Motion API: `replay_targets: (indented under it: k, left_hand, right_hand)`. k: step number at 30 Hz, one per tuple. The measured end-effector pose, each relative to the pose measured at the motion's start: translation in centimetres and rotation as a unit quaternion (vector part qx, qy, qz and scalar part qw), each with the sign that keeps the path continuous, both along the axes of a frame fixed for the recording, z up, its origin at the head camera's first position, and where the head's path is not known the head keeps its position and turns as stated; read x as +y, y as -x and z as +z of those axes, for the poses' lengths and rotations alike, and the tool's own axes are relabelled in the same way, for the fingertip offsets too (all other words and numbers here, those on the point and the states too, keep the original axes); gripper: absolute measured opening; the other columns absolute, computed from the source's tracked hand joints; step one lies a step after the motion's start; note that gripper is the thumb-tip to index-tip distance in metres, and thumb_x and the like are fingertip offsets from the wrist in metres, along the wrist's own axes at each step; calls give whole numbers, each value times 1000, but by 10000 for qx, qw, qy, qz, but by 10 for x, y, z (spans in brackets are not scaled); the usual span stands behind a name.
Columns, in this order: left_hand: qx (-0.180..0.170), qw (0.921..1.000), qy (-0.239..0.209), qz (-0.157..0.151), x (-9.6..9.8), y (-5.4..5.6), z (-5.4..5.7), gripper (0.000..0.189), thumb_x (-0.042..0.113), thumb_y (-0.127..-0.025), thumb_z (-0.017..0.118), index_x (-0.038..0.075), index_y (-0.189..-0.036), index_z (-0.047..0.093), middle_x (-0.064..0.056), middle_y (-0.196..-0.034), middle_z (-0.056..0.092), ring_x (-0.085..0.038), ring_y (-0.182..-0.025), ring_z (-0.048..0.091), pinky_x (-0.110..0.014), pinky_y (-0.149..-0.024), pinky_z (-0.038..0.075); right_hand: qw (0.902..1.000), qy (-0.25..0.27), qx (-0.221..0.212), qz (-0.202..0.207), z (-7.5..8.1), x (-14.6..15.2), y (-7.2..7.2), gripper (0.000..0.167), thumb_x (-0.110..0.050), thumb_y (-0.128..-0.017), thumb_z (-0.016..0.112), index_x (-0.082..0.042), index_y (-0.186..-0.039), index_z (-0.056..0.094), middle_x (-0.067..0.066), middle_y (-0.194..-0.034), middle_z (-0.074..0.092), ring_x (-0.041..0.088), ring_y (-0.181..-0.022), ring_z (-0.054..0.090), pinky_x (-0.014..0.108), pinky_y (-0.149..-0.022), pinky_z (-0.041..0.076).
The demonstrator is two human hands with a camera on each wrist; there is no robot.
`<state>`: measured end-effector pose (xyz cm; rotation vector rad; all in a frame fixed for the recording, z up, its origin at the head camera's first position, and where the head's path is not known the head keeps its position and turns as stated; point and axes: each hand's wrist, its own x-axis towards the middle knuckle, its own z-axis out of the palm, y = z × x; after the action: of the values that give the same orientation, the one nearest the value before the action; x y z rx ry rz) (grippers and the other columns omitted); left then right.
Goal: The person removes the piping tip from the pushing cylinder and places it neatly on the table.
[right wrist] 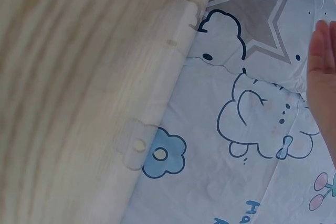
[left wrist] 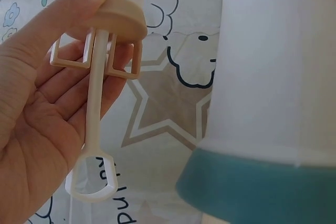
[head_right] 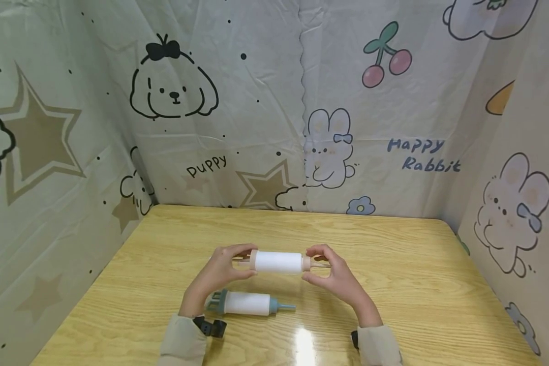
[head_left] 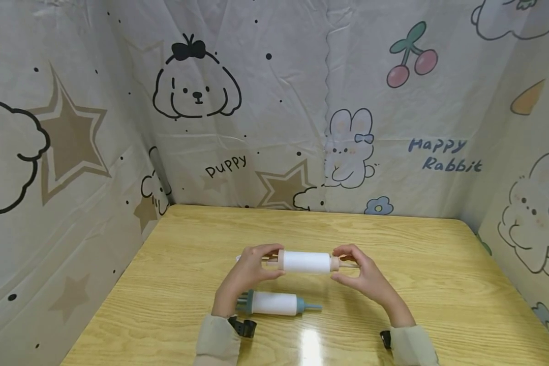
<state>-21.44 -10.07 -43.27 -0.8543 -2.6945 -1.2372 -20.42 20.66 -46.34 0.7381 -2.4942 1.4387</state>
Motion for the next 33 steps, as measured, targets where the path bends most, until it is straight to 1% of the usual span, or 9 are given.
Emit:
replay_targets:
  k: [3, 5, 7, 10, 13, 18, 25, 30, 33]
  left_hand:
    - [-27, 10000, 11, 6, 0, 0, 0, 51, 20, -83, 79, 8, -130, 61, -11, -123, 69, -24, -106, 69, -34, -87, 60]
    - [-34, 10000, 4, -12, 0, -1, 0, 52, 21, -83, 79, 9, -130, 61, -11, -124, 68, -24, -107, 69, -33, -87, 60]
    - [-72, 10000, -20, -7, 0, -2, 1, 52, 20, -83, 79, 9, -131, 61, -11, -125, 68, -24, -108, 69, -33, -87, 60]
    - [-11, 10000, -2, -39, 0, -2, 1, 52, 20, -83, 78, 8, -131, 61, -12, -125, 67, -24, -107, 69, -32, -86, 60]
    - [23, 10000, -4, -39, 0, -3, 1, 52, 19, -83, 79, 7, -130, 61, -12, -125, 68, -24, -106, 70, -33, -86, 60]
    - [21, 10000, -42, -32, 0, -2, 0, 51, 18, -83, 79, 6, -129, 61, -13, -124, 68, -24, -105, 70, -34, -86, 60]
    - [14, 10000, -10, -26, -1, -2, 0, 51, 17, -82, 79, 6, -129, 62, -12, -123, 69, -24, -104, 70, -35, -86, 60]
    - [48, 10000, 14, 6, -1, -2, 0, 51, 19, -82, 80, 7, -128, 62, -11, -122, 69, -23, -105, 70, -35, -86, 60]
    - [56, 10000, 24, 7, -1, -1, -1, 51, 19, -82, 79, 7, -128, 62, -11, -122, 69, -23, -104, 70, -34, -86, 60]
  right_hand:
    - [9983, 20, -559, -174, 2, 0, 0, 31, -18, -95, 64, -6, -124, 57, 12, -119, 63, 0, -106, 56, 28, -92, 52]
    - [9948, 38, -967, -302, 3, 0, 0, 25, -22, -101, 55, -4, -117, 61, 11, -111, 67, 0, -98, 58, 28, -88, 54]
    - [9916, -4, -1254, -307, 3, 1, 1, 29, -25, -104, 48, -2, -108, 65, 11, -99, 69, 1, -89, 61, 30, -82, 56]
    - [9885, -1, -1508, -152, 4, 1, 1, 33, -26, -104, 47, 1, -101, 68, 13, -90, 70, 6, -81, 63, 35, -80, 58]
    - [9872, 62, -1596, 11, 3, 2, 0, 29, -24, -102, 52, 0, -106, 67, 15, -98, 70, 9, -87, 66, 38, -84, 58]
    - [9911, 129, -1321, 32, 3, 2, -2, 23, -21, -95, 64, -6, -114, 63, 12, -113, 66, 9, -104, 62, 37, -91, 56]
    - [9994, -161, -263, -129, 1, 2, -2, 29, -14, -87, 74, -13, -113, 63, 5, -113, 67, -2, -101, 58, 32, -92, 53]
    - [9999, -81, -120, -67, -1, 1, -1, 30, -11, -86, 75, -12, -114, 63, 7, -115, 67, -3, -101, 58, 41, -92, 55]
    - [9998, -26, -178, -25, -2, 1, -1, 31, -11, -87, 73, -11, -116, 62, 8, -116, 66, -5, -101, 58, 36, -93, 56]
